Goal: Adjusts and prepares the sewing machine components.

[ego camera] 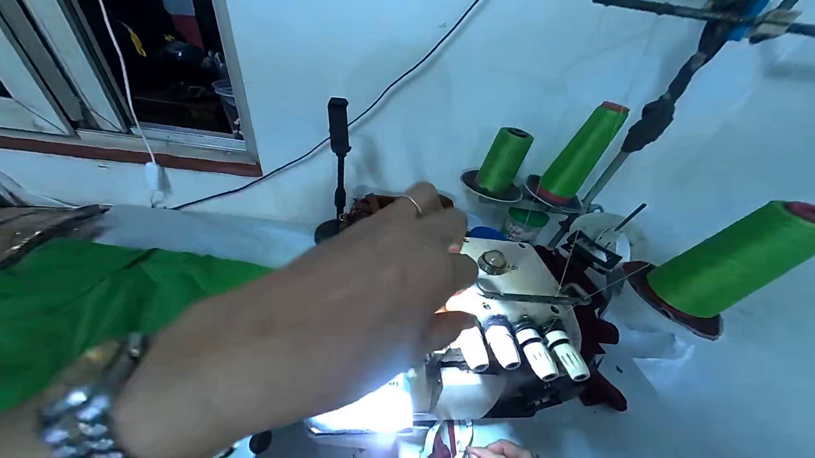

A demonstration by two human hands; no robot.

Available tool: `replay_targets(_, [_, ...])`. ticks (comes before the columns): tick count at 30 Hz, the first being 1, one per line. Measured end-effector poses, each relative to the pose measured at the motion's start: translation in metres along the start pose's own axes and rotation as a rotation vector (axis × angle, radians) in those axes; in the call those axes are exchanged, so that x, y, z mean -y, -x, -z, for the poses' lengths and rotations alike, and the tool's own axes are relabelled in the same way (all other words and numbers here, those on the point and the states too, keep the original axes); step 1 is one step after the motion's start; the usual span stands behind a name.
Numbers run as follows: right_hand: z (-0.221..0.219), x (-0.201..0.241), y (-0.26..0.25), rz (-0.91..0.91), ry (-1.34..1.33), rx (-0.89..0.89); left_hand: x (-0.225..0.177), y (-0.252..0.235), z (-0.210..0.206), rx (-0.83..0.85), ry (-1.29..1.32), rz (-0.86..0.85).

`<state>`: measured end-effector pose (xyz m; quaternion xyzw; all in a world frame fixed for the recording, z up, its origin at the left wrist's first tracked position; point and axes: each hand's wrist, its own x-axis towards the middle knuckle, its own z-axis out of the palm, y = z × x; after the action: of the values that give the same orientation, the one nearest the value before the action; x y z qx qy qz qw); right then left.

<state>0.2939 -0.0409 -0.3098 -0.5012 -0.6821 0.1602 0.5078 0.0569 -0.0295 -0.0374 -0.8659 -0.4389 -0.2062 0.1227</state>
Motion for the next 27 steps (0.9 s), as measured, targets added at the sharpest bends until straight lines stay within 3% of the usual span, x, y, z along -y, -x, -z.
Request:
replay_targets(6, [-0.002, -0.002, 0.004, 0.053, 0.071, -0.021, 0.024, 0.037, -0.022, -0.140, 0.086, 0.021])
replay_targets(12, [-0.003, -0.003, 0.004, 0.126, 0.143, -0.012, 0.045, 0.089, -0.048, -0.193, 0.215, 0.213])
replay_targets(18, [-0.003, 0.000, 0.004, 0.141, 0.194, -0.023, -0.027, 0.104, -0.097, -0.428, -0.023, 0.236])
replay_targets(21, [-0.002, 0.002, 0.004, 0.143, 0.203, -0.003, -0.052, 0.098, -0.128, -0.311, 0.001, 0.406])
replay_targets(27, [-0.002, -0.002, 0.004, 0.170, 0.220, 0.006, -0.026, 0.092, -0.140, -0.194, 0.235, 0.517])
